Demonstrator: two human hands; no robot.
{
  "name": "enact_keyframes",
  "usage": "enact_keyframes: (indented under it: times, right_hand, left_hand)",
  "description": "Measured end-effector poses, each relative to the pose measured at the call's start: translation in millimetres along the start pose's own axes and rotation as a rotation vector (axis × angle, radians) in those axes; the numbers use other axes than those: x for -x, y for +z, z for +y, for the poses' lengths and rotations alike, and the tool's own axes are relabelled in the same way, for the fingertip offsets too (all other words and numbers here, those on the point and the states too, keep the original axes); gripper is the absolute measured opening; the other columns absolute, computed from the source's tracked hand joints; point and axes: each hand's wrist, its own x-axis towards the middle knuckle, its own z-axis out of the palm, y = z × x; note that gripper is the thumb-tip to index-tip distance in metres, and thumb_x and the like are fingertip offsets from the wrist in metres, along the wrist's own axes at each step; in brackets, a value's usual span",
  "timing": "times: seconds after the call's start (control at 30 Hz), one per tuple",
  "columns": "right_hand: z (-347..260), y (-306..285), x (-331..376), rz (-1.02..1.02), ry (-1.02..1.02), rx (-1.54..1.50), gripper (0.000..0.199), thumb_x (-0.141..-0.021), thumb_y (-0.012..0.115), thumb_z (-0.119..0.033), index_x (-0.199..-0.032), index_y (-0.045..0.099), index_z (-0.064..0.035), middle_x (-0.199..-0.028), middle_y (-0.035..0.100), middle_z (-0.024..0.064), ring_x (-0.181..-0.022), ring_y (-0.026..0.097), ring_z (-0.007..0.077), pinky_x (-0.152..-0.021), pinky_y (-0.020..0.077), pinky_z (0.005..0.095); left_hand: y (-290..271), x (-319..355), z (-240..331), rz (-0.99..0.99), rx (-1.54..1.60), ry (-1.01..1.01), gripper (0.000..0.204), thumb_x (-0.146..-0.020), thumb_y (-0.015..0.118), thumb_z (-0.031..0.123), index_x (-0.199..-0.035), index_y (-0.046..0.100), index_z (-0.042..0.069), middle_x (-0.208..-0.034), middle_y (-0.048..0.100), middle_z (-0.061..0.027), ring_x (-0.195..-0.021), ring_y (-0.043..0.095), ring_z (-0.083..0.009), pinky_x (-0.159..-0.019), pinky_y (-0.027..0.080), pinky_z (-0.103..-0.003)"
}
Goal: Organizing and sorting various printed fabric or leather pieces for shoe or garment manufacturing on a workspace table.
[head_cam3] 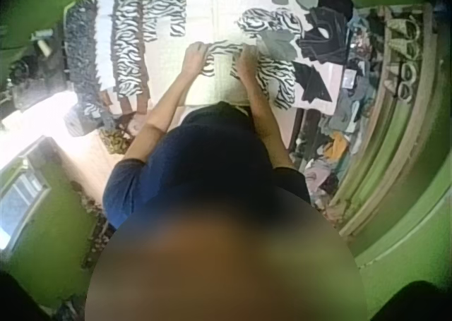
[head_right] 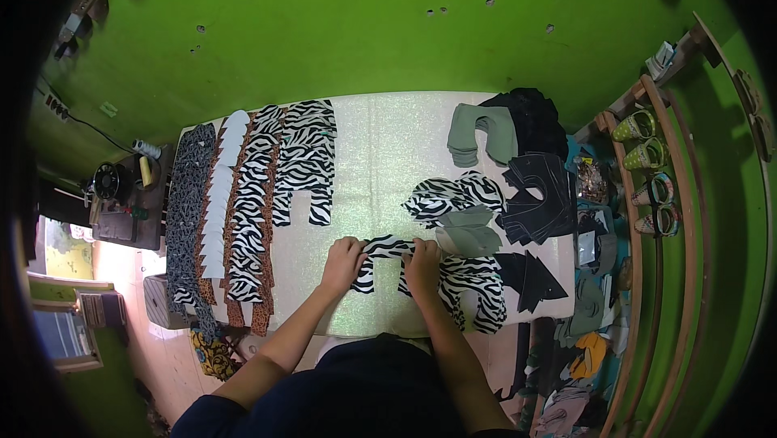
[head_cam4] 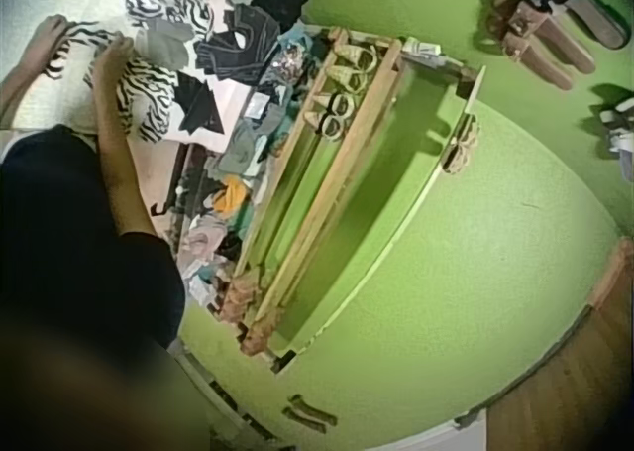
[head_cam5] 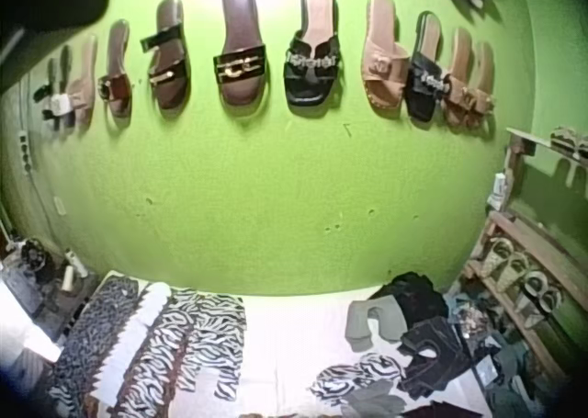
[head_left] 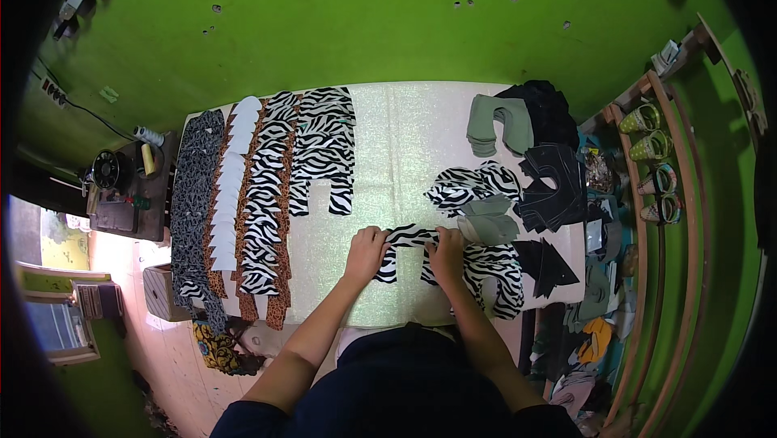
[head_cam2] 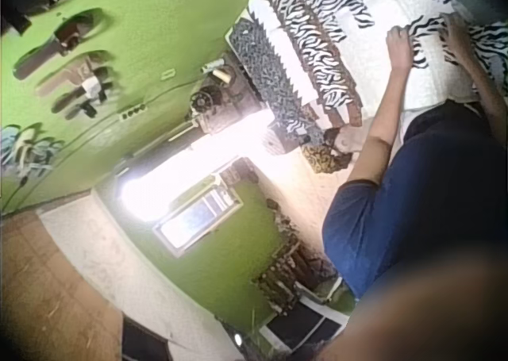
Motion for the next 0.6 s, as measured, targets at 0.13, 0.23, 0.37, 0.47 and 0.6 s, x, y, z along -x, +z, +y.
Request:
enact_keyframes:
  times: [0.13, 0.23, 0.37, 0.47, 0.6]
  right_hand:
    - [-2.6, -2.8, -4.9, -0.063, 0.028, 0.018, 0.04, -0.07, 0.071, -0.012, -0.103, 0.049, -0.0035, -0.1, 0.047, 0.0152, -0.096, 0.046, 0.0335, -0.083, 0.0391, 0.0403]
    - [-0.7, -3.1, -13.4, -0.113, 0.087, 0.065, 0.038, -0.07, 0.071, -0.013, -0.1, 0.05, -0.0052, -0.099, 0.048, 0.0147, -0.096, 0.048, 0.0326, -0.08, 0.0409, 0.0401]
    - [-4.6, -7.6, -18.6, -0.216, 0.1, 0.075, 0.037, -0.069, 0.071, -0.013, -0.099, 0.05, -0.0068, -0.092, 0.051, 0.0135, -0.092, 0.05, 0.0319, -0.077, 0.0426, 0.04]
    - [-7.5, -6.8, -13.9, -0.2, 0.037, 0.057, 0.034, -0.071, 0.069, -0.012, -0.099, 0.05, -0.0064, -0.087, 0.054, 0.0123, -0.086, 0.053, 0.0327, -0.073, 0.0437, 0.0407]
    - [0.5, -1.0, -4.9, -0.094, 0.106, -0.123, 0.027, -0.073, 0.065, -0.012, -0.096, 0.054, -0.0029, -0.087, 0.058, 0.0134, -0.083, 0.057, 0.0331, -0.072, 0.0456, 0.0392]
  left_hand:
    - [-1.2, -3.1, 1.9, 0.062, 0.021, -0.003, 0.033, -0.074, 0.065, 0.012, -0.104, 0.056, 0.005, -0.101, 0.051, -0.0122, -0.091, 0.051, -0.0282, -0.078, 0.042, -0.037]
    - [-5.1, -14.5, 2.6, -0.089, 0.065, -0.07, 0.038, -0.071, 0.066, 0.009, -0.106, 0.053, 0.004, -0.102, 0.051, -0.0122, -0.093, 0.05, -0.0301, -0.081, 0.042, -0.038]
    - [-2.6, -28.1, 1.4, -0.219, -0.023, -0.092, 0.037, -0.068, 0.067, 0.008, -0.102, 0.053, 0.006, -0.101, 0.051, -0.0117, -0.093, 0.05, -0.0305, -0.08, 0.043, -0.038]
    - [1.7, -31.3, -1.4, -0.266, -0.055, -0.165, 0.031, -0.067, 0.067, 0.008, -0.094, 0.053, 0.007, -0.098, 0.052, -0.0117, -0.093, 0.05, -0.0308, -0.079, 0.043, -0.037]
    - [-1.8, -27.9, -0.9, -0.292, 0.065, -0.171, 0.023, -0.071, 0.061, 0.005, -0.091, 0.049, 0.006, -0.084, 0.056, -0.0156, -0.083, 0.055, -0.0322, -0.072, 0.045, -0.041]
